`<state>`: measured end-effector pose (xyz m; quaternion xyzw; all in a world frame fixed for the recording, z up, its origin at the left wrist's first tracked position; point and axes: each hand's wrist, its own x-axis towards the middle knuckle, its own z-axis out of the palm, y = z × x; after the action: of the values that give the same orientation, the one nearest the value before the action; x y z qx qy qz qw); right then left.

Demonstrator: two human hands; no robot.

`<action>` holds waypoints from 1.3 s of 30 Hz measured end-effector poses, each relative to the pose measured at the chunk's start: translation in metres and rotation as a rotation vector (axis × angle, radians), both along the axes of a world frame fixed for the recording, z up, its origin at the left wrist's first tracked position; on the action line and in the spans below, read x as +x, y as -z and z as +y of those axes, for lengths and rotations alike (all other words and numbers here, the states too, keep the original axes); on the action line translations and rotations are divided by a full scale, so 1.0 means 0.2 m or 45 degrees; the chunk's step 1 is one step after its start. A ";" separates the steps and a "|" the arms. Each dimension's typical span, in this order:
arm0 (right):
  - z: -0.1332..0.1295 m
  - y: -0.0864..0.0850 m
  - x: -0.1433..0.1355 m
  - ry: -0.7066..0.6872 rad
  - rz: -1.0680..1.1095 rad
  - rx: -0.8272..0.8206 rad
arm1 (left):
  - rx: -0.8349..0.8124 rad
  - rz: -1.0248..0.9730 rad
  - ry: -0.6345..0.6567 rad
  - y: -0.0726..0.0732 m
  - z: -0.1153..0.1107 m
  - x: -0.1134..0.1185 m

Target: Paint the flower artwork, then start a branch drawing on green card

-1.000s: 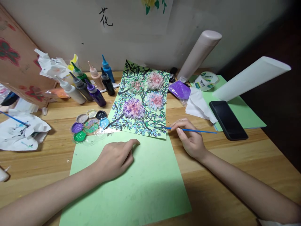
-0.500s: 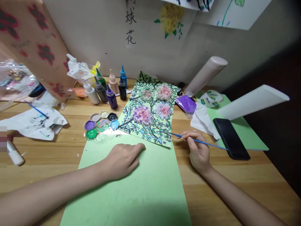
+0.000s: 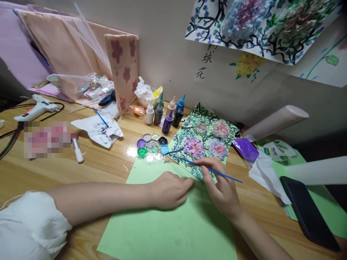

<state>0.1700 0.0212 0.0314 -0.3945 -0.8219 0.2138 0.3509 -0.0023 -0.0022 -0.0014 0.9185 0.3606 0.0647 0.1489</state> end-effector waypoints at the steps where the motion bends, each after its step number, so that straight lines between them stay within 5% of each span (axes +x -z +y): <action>1: 0.02 0.00 -0.04 -0.019 -0.036 0.001 | 0.005 -0.010 0.000 0.01 0.00 0.00; 6: 0.11 0.01 -0.15 -0.062 -0.159 -0.058 | 0.031 -0.039 0.008 0.03 0.00 0.00; 17: 0.12 -0.02 -0.14 -0.018 -0.127 -0.085 | -0.009 -0.038 0.011 0.02 0.00 0.00; 22: 0.13 -0.03 0.06 0.158 0.235 -0.157 | -0.044 0.013 0.003 0.00 0.00 -0.01; 29: 0.13 0.16 0.43 0.405 0.421 -0.166 | -0.081 0.039 -0.021 -0.02 0.01 0.00; 39: 0.08 0.27 0.48 0.252 0.589 -0.059 | -0.088 0.067 -0.030 -0.01 0.02 0.01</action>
<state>0.2652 0.0382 -0.0220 -0.4216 -0.6719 0.2820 0.5397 -0.0012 0.0009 -0.0004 0.9099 0.3772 0.0297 0.1703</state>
